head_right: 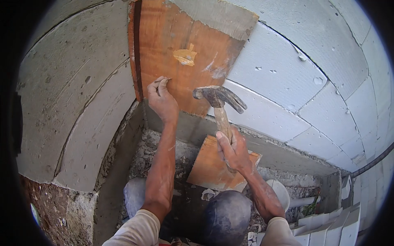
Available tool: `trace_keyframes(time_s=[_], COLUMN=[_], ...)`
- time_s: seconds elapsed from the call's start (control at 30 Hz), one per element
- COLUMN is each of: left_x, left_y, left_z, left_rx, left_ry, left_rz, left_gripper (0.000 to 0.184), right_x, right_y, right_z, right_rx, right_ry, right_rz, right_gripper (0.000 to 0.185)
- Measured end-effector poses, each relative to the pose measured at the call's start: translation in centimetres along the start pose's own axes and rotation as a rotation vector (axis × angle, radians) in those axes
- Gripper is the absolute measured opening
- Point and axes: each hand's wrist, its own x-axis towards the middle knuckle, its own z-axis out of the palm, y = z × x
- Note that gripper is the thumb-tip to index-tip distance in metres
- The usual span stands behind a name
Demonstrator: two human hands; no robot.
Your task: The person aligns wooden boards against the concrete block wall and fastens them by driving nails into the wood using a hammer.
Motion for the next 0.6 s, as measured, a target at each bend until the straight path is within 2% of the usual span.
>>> trace_keyframes(time_s=[0.07,0.1,0.17,0.2,0.23,0.27,0.3,0.37,0.4,0.47,0.6], left_x=[0.1,0.0,-0.2,-0.2,-0.3,-0.5,-0.6,-0.4,-0.3,-0.1,0.1], left_y=[-0.2,-0.3,-0.2,-0.1,-0.1,-0.1,-0.1,-0.3,-0.2,0.3,0.4], left_z=[0.0,0.0,0.2,0.2,0.3,0.6,0.7,0.9,0.9,0.8,0.5], left_rx=[0.044,0.09,0.097,0.108,0.107,0.126,0.147,0.15,0.151,0.141,0.191], left_ry=[-0.012,-0.027,-0.02,-0.014,-0.011,-0.008,-0.003,0.007,0.01,-0.003,-0.017], left_rz=[0.057,0.116,0.151,0.196,0.191,0.267,0.343,0.328,0.317,0.281,0.235], left_gripper=[0.01,0.01,0.009,0.008,0.008,0.008,0.007,0.006,0.006,0.005,0.005], right_x=[1.0,1.6,2.9,3.5,4.2,4.7,5.1,5.4,5.5,5.8,7.4], right_y=[-1.7,-2.9,-5.1,-5.9,-6.5,-7.2,-8.2,-10.2,-10.8,-11.5,-9.4], right_z=[-0.2,-0.3,-0.2,-0.1,0.1,0.5,1.0,2.0,2.2,2.7,2.9], right_rx=[-0.24,-0.248,-0.525,-0.532,-0.546,-0.557,-0.561,-0.53,-0.531,-0.567,-0.599], right_ry=[-0.024,-0.025,-0.086,-0.088,-0.098,-0.109,-0.115,-0.059,-0.058,-0.058,-0.108], right_rz=[-0.057,-0.054,-0.165,-0.162,-0.257,-0.354,-0.354,-0.646,-0.641,-0.795,-0.781], right_gripper=[0.029,0.029,0.03,0.03,0.029,0.029,0.029,0.027,0.027,0.029,0.032])
